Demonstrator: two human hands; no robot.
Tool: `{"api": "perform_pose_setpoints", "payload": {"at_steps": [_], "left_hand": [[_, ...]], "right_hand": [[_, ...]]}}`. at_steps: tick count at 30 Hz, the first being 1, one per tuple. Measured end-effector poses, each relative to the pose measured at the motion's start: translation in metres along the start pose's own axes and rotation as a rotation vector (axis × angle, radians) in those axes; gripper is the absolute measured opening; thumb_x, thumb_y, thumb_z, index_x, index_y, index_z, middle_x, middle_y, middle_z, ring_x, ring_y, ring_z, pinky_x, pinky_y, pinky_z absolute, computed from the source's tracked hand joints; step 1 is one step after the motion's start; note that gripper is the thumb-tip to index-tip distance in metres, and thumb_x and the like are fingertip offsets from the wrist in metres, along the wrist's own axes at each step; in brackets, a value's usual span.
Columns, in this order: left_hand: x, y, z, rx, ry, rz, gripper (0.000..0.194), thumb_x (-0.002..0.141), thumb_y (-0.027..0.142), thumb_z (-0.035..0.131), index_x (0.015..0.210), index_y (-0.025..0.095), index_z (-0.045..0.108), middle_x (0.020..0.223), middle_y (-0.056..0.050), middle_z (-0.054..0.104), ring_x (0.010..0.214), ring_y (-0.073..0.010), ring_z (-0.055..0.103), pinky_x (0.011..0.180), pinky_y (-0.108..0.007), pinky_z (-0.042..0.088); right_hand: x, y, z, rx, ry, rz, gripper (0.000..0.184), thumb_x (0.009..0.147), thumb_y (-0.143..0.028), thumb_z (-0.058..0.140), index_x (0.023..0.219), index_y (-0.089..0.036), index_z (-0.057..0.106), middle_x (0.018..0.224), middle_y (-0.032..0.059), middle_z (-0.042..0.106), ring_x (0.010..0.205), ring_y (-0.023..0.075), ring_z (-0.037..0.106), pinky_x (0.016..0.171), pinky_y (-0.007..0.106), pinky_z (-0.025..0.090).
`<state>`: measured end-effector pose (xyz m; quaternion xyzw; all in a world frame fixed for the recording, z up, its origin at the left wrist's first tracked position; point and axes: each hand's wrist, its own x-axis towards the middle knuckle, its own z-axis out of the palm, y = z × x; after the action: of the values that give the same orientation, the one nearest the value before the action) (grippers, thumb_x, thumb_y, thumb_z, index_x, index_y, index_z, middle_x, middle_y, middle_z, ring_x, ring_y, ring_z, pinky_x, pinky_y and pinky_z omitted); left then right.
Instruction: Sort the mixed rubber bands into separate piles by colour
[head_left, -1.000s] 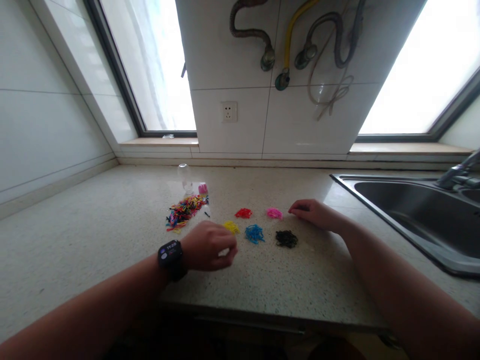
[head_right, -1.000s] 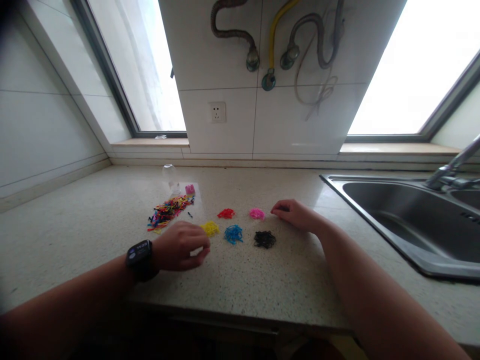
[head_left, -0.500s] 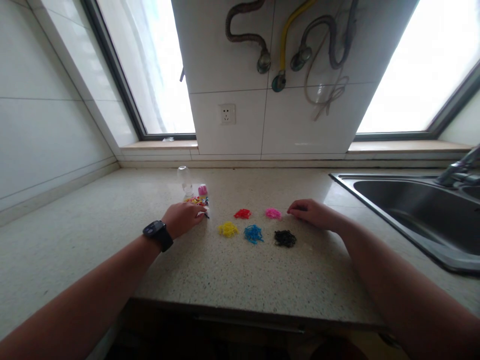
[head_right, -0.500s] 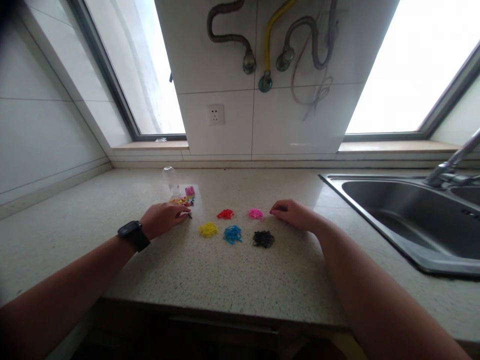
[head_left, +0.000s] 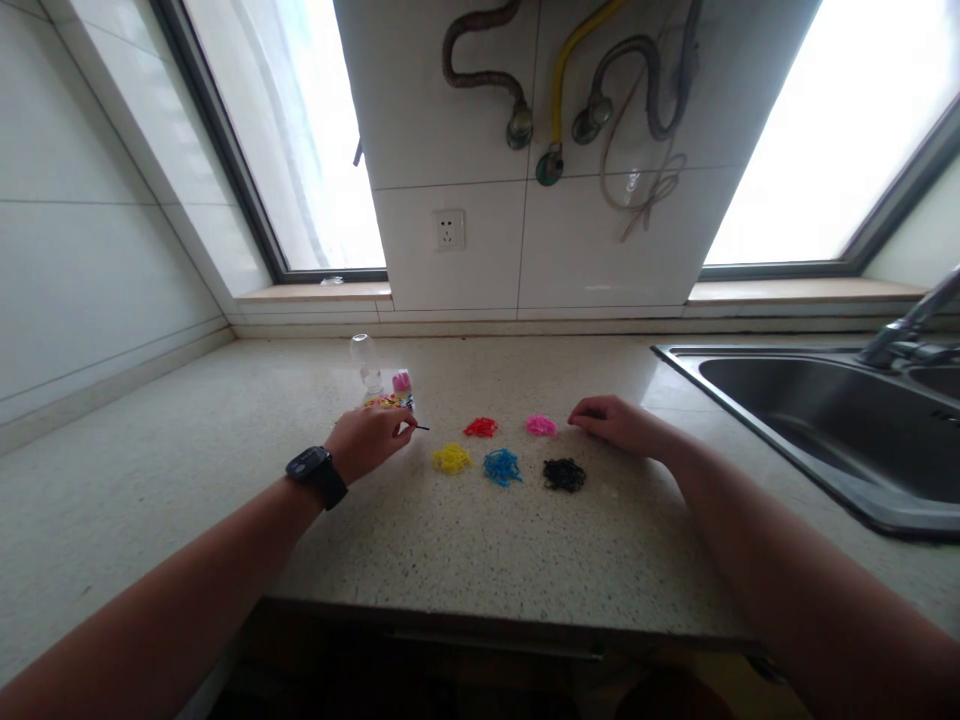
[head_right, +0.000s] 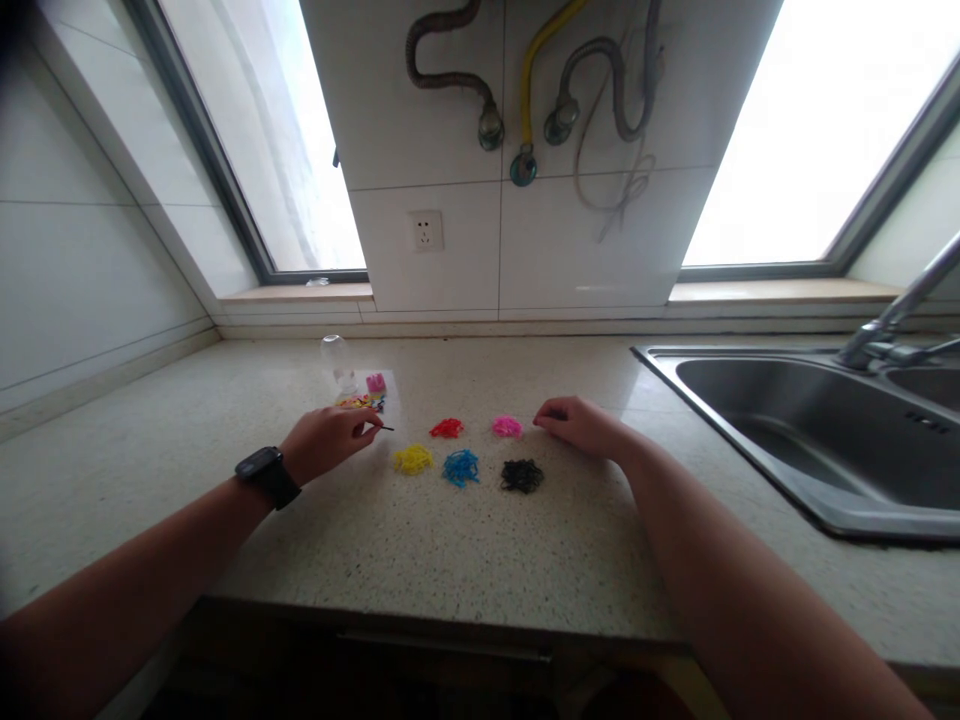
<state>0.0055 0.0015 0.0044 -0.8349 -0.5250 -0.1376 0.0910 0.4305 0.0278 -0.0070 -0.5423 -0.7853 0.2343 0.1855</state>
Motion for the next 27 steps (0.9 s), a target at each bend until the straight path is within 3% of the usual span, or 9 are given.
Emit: {"api": "perform_pose_setpoints", "payload": {"at_steps": [8,15,21,27], "left_hand": [[-0.001,0.057,-0.023,-0.151,0.06,0.155,0.023,0.095,0.031,0.052,0.099,0.023,0.073,0.088,-0.002,0.074,0.077,-0.0161,0.067,0.067,-0.027,0.045],[0.001,0.094,-0.042,-0.203,0.053,0.243,0.02,0.095,0.031,0.055,0.098,0.023,0.073,0.085,-0.001,0.073,0.073,-0.0154,0.065,0.068,-0.028,0.045],[0.002,0.13,-0.034,-0.241,-0.052,0.244,0.018,0.092,0.031,0.059,0.096,0.024,0.074,0.083,-0.002,0.073,0.072,-0.0161,0.065,0.062,-0.026,0.043],[0.013,0.163,-0.014,-0.199,-0.124,0.196,0.022,0.092,0.035,0.057,0.096,0.025,0.076,0.085,-0.006,0.073,0.08,-0.022,0.068,0.068,-0.031,0.048]], "right_hand": [[0.002,-0.003,0.001,-0.005,0.017,-0.028,0.036,0.087,-0.045,0.055,0.097,-0.016,0.073,0.084,0.0065,0.071,0.074,0.0179,0.059,0.068,0.029,0.043],[0.004,-0.002,0.003,0.008,0.04,-0.034,0.032,0.086,-0.043,0.057,0.095,-0.017,0.073,0.086,0.0067,0.072,0.078,0.0187,0.061,0.073,0.03,0.045],[0.003,0.0,0.003,-0.012,0.042,-0.05,0.032,0.087,-0.041,0.055,0.096,-0.016,0.073,0.082,0.0064,0.072,0.074,0.0176,0.06,0.069,0.03,0.044],[0.003,0.003,0.004,-0.016,0.059,-0.072,0.031,0.087,-0.039,0.056,0.098,-0.016,0.074,0.089,0.0073,0.074,0.079,0.0181,0.061,0.072,0.029,0.045]]}}
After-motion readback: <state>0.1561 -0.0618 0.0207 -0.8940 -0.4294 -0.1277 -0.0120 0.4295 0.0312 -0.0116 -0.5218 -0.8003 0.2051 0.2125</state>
